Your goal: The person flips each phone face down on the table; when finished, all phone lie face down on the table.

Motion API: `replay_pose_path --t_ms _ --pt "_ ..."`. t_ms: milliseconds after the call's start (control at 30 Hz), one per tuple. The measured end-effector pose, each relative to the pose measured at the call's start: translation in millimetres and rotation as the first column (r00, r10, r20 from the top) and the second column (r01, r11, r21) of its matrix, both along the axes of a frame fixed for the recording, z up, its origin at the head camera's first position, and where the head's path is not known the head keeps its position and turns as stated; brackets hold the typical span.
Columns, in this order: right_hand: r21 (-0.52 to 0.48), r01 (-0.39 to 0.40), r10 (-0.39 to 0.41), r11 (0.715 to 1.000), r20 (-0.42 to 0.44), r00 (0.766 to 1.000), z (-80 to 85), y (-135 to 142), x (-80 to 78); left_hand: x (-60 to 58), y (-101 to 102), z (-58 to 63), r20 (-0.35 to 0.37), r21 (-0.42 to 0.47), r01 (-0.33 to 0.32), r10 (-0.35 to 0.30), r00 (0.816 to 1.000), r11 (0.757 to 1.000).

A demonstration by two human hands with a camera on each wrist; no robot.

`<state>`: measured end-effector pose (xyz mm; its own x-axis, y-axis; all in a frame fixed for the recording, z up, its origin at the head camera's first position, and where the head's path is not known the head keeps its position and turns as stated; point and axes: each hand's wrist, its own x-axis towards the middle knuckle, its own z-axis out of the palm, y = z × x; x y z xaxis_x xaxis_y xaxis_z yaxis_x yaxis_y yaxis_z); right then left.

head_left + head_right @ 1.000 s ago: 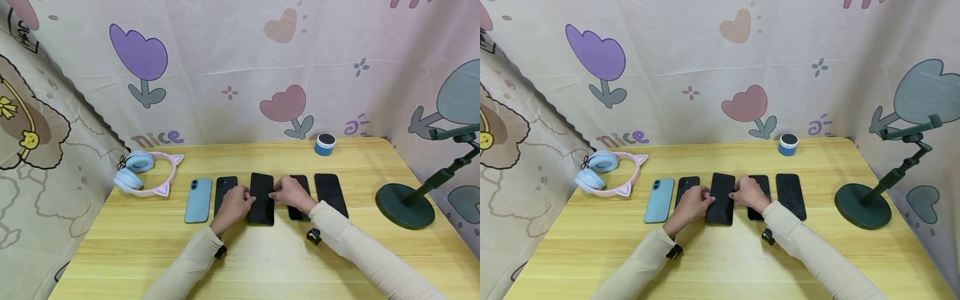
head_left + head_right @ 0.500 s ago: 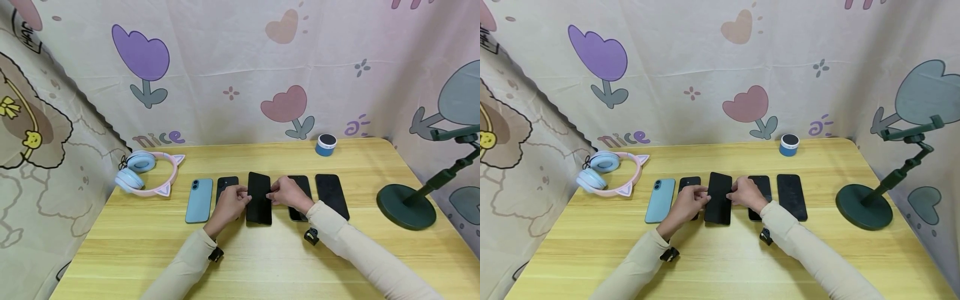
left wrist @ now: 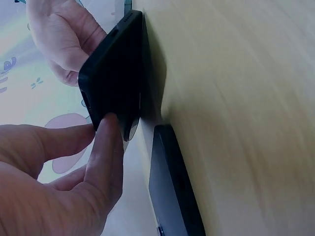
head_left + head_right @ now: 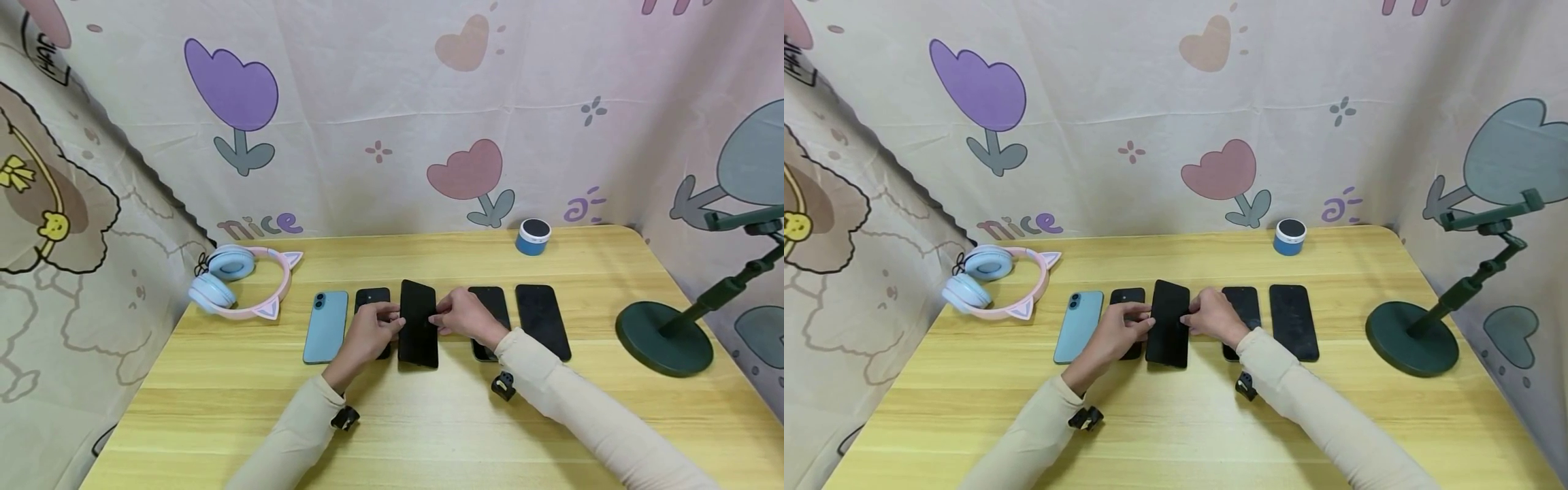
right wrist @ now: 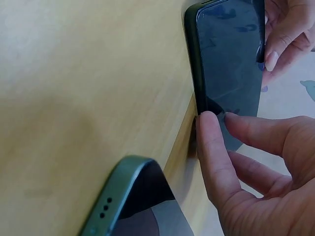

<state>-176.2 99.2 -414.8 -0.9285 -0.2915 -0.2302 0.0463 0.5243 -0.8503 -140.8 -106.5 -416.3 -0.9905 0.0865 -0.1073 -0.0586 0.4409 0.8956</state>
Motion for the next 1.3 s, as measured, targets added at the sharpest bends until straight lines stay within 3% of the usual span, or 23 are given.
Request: replay_pose_path --t_ms 433,700,1300 --pt "-0.091 -0.058 0.06 0.994 0.021 0.998 -1.5 -4.5 2.1 2.2 -3.1 8.5 0.06 0.14 -0.002 -0.006 0.998 0.99" --pt "-0.148 -0.025 0.035 0.989 0.07 0.997 -3.0 -5.9 4.9 2.2 2.9 5.8 0.074 0.222 0.026 -0.044 0.996 0.975" --pt "-0.269 -0.007 0.044 0.963 0.131 0.99 -1.3 -10.7 9.4 3.6 3.7 6.0 0.089 0.238 0.074 -0.097 0.991 0.969"
